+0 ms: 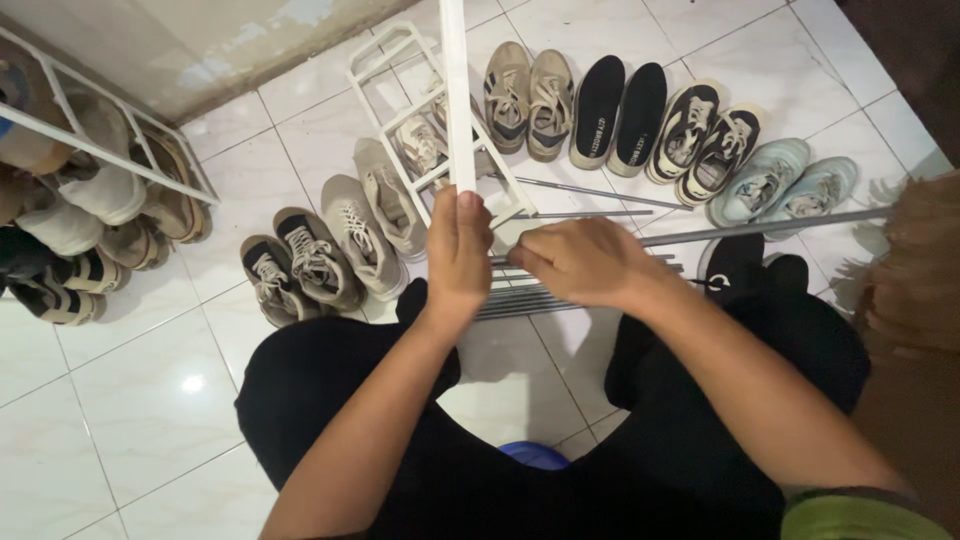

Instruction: The person assembles a white metal shoe rack by inserting horizontal metal rods into the side frames. They sit on the floor, pick up rods, and slide them into place one by one to form the shelves.

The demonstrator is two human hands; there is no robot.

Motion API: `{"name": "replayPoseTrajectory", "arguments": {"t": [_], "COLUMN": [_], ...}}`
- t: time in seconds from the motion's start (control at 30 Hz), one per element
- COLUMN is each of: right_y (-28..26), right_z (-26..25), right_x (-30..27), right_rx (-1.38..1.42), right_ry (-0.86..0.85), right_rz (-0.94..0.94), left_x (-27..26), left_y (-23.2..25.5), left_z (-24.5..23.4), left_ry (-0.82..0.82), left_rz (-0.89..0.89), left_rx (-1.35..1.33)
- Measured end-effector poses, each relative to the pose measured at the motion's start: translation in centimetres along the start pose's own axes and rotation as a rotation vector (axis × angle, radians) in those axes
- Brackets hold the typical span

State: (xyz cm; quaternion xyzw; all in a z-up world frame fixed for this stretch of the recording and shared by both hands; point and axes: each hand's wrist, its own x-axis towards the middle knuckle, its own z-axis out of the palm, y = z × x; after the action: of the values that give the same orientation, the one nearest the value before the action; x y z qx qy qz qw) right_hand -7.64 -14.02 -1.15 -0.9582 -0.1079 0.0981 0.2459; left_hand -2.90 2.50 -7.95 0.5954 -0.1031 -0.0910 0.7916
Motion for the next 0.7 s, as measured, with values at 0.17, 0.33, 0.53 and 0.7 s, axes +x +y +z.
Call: {"name": "replayPoseTrajectory", "arguments": {"t": [0.17,0.33,0.53,0.7], "right_y": [0.3,2.5,3.8,6.3], "right_z": [3.3,5.2,9.4,14.8], "right_x": [1.2,2.1,5.3,8.9], "right_rx": [-0.128,-0.300,-0.520,-0.481], "right_ry": [0.460,0.644,0.533,0.451], "right_rz": [-0.360,-0.493,-0.329,-0.146], "left_x": [0.5,0.9,-0.1,-0.4], "left_y": [-0.1,-0.4,-1.9,-2.0], "left_z": [-4.1,-9.7,-15.7,-18.7], "left_ry": [0.079,0.278,0.430,0.574], "left_rz": [-0.015,-0.011,0.127,0.058], "left_rx": [-0.046,0.186,0.435,0.607]}}
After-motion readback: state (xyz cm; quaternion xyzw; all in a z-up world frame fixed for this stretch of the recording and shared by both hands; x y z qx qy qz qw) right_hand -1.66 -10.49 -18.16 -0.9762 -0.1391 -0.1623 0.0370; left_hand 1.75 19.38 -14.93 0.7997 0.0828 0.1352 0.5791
